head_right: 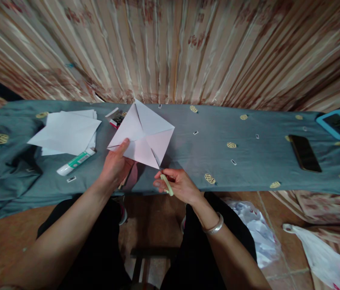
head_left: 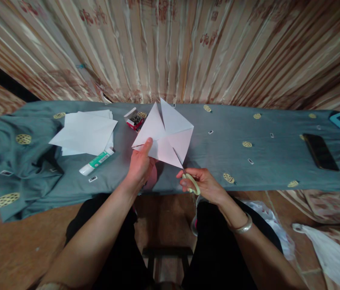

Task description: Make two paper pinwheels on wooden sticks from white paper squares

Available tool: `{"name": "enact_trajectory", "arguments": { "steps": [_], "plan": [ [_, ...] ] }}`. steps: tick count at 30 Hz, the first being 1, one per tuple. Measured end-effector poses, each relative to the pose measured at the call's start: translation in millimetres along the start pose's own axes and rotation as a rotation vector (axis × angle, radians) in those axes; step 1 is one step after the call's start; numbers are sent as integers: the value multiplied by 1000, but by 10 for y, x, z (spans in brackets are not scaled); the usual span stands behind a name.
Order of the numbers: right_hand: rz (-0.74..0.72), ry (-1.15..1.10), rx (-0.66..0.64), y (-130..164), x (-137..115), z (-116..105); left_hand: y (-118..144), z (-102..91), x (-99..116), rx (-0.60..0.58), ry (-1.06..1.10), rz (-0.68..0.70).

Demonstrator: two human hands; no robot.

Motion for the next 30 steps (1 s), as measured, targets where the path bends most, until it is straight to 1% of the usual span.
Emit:
{"name": "enact_trajectory", "arguments": {
  "steps": [6, 13, 17, 21, 26, 30],
  "plan": [
    [-18, 9, -8, 7, -25, -1, 31, 47, -52, -30, -22, -20],
    [6, -71, 27, 8, -12, -16, 46, 58, -84, -23, -21, -38],
    [8, -86, 42, 2, -16, -20, 43, 38, -81, 4, -17, -36],
    [11, -103, 55, -5, 11, -34, 41, 39, -72, 2, -23, -33],
    [-7, -75, 40, -18, 29, -27, 49, 47, -60, -11, -11, -21],
    [-6, -57, 29, -13, 8, -10, 67, 64, -86, -31, 1, -41]
  ]
}}
Point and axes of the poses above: each hand's wrist, its own y-axis away from the middle knuckle, its own z-axis out of the palm, x = y × z, the point moved 10 cm from there along -y, towards the middle knuckle, and after that the axes turned 5 degrees about -x, right-handed, at the moved point
